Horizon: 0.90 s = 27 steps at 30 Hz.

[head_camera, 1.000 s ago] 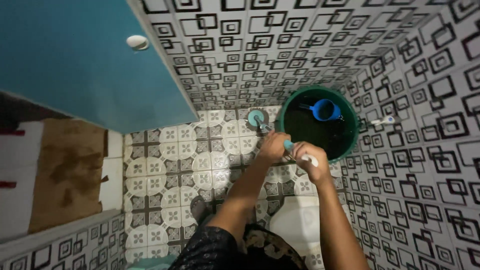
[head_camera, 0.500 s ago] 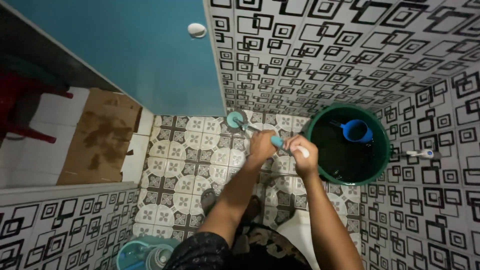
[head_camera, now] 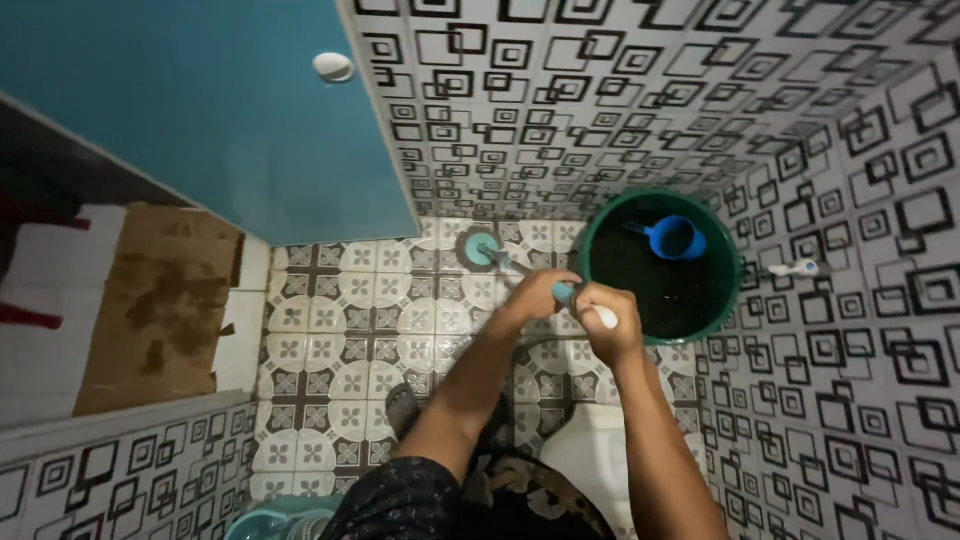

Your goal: Scrubbing the floor and walls of a bathroom using a brush.

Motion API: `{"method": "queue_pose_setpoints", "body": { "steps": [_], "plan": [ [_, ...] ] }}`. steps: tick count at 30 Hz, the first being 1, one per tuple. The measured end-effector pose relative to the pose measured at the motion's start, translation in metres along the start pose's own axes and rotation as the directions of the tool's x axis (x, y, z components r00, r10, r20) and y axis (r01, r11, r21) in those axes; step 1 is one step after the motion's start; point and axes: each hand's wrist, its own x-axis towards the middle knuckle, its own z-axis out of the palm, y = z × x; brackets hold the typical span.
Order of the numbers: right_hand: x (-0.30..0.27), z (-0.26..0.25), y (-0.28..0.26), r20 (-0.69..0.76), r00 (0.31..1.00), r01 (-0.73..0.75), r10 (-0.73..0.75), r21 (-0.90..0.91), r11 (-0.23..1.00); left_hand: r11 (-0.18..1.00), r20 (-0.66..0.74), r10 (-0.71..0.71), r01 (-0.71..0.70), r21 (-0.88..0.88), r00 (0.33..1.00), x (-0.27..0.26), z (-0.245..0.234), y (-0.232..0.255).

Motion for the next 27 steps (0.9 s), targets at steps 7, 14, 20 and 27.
{"method": "queue_pose_setpoints", "body": {
  "steps": [7, 14, 20, 27],
  "plan": [
    [-0.017, -0.009, 0.0, 0.023, 0.998, 0.066, -0.064, -0.078, 0.995, 0.994, 0.04, 0.109, -0.108, -0.017, 0.993, 0.008, 0.017, 0.028],
    [-0.027, -0.014, 0.009, -0.025, 0.991, 0.13, -0.128, 0.267, 0.955, 0.987, 0.067, -0.078, 0.068, 0.147, 0.995, 0.004, 0.013, 0.051],
    [-0.015, -0.01, 0.006, -0.011, 0.986, 0.15, -0.164, 0.476, 0.867, 0.935, 0.014, -0.21, 0.196, 0.297, 0.978, -0.008, -0.005, 0.041],
    [0.014, 0.046, 0.007, 0.118, 0.959, 0.152, -0.256, 0.55, 0.821, 0.809, -0.19, -0.411, 0.453, 0.376, 0.892, -0.051, -0.072, 0.047]
  ]
}}
